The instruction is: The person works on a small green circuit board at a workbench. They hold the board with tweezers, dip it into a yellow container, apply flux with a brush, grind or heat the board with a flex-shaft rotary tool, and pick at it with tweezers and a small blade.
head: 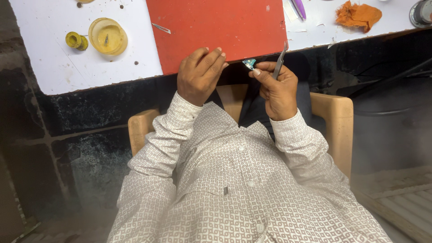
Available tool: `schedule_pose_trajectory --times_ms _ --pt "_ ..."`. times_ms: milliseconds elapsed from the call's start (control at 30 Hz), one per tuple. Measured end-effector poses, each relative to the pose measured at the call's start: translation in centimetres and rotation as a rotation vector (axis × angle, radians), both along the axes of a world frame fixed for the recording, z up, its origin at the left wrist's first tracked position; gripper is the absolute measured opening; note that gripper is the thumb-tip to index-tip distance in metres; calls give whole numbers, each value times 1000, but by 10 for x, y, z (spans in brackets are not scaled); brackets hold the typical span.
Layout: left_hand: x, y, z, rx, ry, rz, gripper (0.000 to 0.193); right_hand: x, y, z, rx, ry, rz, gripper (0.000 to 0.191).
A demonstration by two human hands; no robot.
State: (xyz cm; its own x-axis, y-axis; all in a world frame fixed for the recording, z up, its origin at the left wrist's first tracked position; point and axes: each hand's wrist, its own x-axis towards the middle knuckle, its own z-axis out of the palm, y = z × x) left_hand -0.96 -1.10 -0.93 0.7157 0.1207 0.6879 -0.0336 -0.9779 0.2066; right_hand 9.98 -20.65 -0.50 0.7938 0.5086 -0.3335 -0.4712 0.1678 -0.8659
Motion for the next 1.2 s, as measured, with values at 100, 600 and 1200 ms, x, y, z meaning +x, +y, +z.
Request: schedule_pose_trajectory --times_ms 100,600,1200 --pt "0 0 -2 11 -22 -10 22 0 2 -2 21 -24 -14 13" --pt "-1 -6 5 -60 -49 -47 21 9 -7 2 -7 -69 18 17" --pt "-57 15 1 -467 -283 511 51 29 -93 35 9 -423 -208 30"
